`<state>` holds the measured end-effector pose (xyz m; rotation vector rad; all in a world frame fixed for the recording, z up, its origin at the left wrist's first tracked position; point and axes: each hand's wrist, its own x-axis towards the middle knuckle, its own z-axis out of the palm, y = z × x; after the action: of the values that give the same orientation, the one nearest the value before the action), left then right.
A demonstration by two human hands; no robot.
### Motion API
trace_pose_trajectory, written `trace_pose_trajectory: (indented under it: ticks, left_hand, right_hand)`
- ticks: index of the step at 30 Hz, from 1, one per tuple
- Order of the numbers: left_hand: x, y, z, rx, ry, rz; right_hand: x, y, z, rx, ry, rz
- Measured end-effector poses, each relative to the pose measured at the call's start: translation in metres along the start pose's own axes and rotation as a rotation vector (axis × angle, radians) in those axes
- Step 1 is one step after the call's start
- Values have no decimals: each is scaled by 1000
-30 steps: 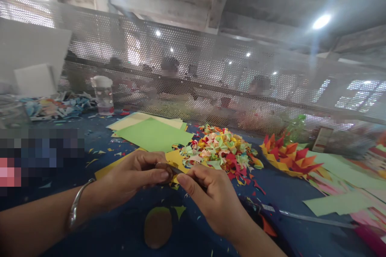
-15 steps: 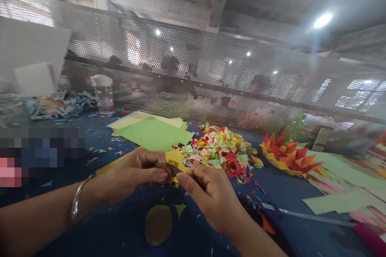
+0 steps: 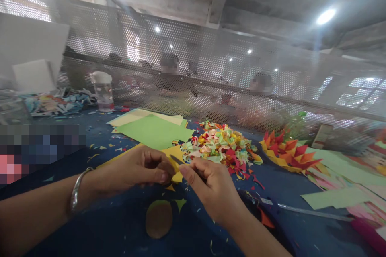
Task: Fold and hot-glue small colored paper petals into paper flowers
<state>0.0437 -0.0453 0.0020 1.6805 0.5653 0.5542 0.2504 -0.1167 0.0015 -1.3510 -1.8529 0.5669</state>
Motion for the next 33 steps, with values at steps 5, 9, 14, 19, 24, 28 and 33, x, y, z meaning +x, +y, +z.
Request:
trace_pose_trajectory:
  ticks: [5,9,14,19,24,28,33]
  left_hand:
    - [-4,0,1,204,-108,-89]
    - [-6,-3,11,260,-175,-141]
    - [-10,-7,18,247,-213,-141]
    - [-10,-8,10,232,-260,-171]
    - [-9,-8,12,355,-284,-239]
    - [-11,-1,12,519,-198,-103]
    - [-19,10,16,787,-245,151]
  right_hand:
    - [1,1,-2,-26,41,10]
    - [2,2,-1,-80,61,-20]
    - [0,5,1,-113,60,-26]
    - [0,3,1,-156,78,-42]
    - [0,4,2,-223,79,-47]
    - [1,5,2,-279,86,-49]
    - [1,7,3,-328,88,-48]
